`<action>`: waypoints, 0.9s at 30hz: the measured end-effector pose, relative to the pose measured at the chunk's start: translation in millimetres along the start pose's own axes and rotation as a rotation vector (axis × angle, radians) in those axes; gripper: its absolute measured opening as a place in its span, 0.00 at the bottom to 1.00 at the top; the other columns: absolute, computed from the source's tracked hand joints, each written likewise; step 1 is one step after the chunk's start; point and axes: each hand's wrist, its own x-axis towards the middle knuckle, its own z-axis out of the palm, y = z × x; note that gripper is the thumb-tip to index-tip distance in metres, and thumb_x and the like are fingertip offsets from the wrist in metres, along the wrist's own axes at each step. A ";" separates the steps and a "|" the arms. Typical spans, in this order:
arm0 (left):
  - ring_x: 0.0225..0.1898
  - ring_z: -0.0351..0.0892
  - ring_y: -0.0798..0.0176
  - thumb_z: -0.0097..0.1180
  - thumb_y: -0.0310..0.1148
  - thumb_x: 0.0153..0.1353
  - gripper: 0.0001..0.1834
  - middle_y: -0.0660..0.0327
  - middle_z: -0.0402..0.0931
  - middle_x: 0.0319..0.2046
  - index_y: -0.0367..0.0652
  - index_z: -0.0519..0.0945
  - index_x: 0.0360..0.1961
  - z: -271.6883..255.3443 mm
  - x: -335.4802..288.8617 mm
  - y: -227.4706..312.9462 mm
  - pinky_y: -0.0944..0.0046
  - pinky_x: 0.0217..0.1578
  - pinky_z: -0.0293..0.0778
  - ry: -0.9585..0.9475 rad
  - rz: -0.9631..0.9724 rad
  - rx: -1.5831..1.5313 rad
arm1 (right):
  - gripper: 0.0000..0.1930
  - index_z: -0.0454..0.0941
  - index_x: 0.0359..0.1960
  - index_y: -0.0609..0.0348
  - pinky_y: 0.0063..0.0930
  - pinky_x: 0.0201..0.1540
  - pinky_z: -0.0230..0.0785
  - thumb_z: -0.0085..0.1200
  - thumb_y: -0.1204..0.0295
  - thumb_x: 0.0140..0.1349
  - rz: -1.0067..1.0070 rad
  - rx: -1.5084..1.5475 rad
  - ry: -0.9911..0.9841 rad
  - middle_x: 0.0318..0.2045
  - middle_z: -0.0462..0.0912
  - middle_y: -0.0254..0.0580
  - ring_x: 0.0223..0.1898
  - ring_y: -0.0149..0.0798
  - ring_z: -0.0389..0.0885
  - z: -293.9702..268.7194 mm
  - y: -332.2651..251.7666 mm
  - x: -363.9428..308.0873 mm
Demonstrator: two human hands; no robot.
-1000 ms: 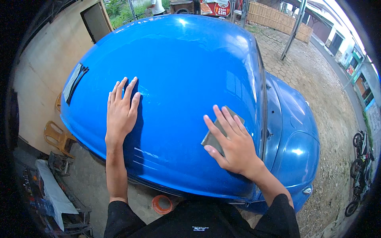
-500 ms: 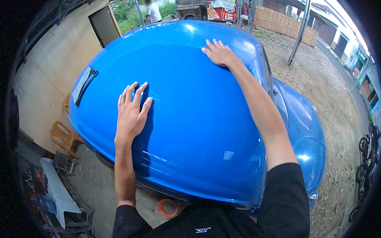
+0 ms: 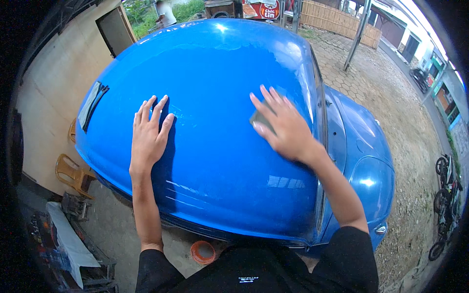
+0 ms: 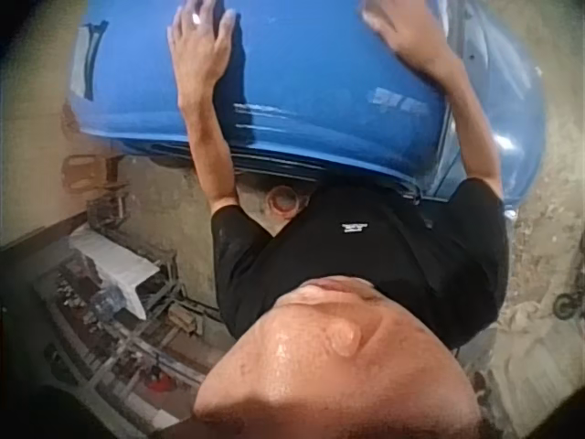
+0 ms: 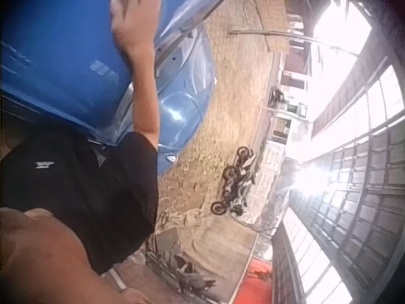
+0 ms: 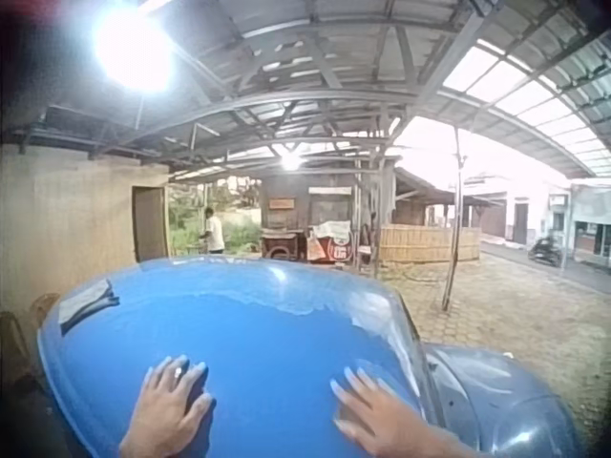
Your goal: The person sands the roof, window frames, and exterior body panels of a car with sandpaper, dipping the sandpaper into a bucket of water by hand.
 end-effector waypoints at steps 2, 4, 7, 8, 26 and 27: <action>0.73 0.53 0.48 0.40 0.56 0.71 0.29 0.54 0.60 0.70 0.58 0.69 0.69 3.1 -2.7 -5.4 0.46 0.72 0.50 -0.002 -0.009 0.012 | 0.33 0.59 0.73 0.49 0.55 0.74 0.43 0.44 0.53 0.69 0.018 0.043 -0.029 0.74 0.54 0.55 0.75 0.58 0.50 -6.1 -19.5 -36.9; 0.73 0.53 0.49 0.41 0.56 0.71 0.29 0.55 0.60 0.70 0.60 0.69 0.68 5.1 -2.3 -3.4 0.46 0.72 0.50 -0.017 -0.019 0.003 | 0.33 0.60 0.73 0.49 0.55 0.73 0.43 0.46 0.53 0.67 0.025 0.064 -0.053 0.74 0.54 0.55 0.75 0.59 0.50 -9.5 -32.3 -68.6; 0.73 0.53 0.49 0.41 0.55 0.71 0.28 0.56 0.60 0.70 0.59 0.69 0.68 1.5 -1.3 -1.0 0.47 0.72 0.49 -0.003 -0.020 0.021 | 0.34 0.62 0.72 0.49 0.56 0.73 0.44 0.48 0.53 0.66 0.044 0.075 -0.108 0.74 0.54 0.56 0.74 0.60 0.51 -10.2 -41.1 -87.5; 0.73 0.53 0.48 0.41 0.55 0.71 0.28 0.55 0.60 0.70 0.58 0.70 0.68 -0.2 -2.1 -1.9 0.47 0.72 0.49 0.002 -0.010 0.028 | 0.33 0.62 0.72 0.49 0.56 0.73 0.44 0.48 0.53 0.65 0.036 0.045 -0.112 0.73 0.55 0.56 0.74 0.60 0.52 -9.8 -44.0 -85.8; 0.55 0.75 0.47 0.47 0.42 0.71 0.21 0.49 0.76 0.54 0.43 0.77 0.58 -49.3 -30.3 -81.8 0.50 0.56 0.71 0.280 -0.321 -0.355 | 0.36 0.53 0.75 0.47 0.48 0.76 0.37 0.28 0.41 0.73 -0.243 -0.030 -0.112 0.75 0.50 0.54 0.77 0.54 0.44 105.2 -154.5 274.1; 0.56 0.74 0.46 0.48 0.43 0.70 0.21 0.49 0.75 0.55 0.44 0.77 0.58 -45.4 -36.2 -97.5 0.50 0.57 0.70 0.278 -0.274 -0.288 | 0.36 0.52 0.75 0.46 0.48 0.77 0.36 0.27 0.40 0.72 -0.223 -0.015 -0.156 0.76 0.48 0.53 0.77 0.54 0.43 110.2 -171.9 294.1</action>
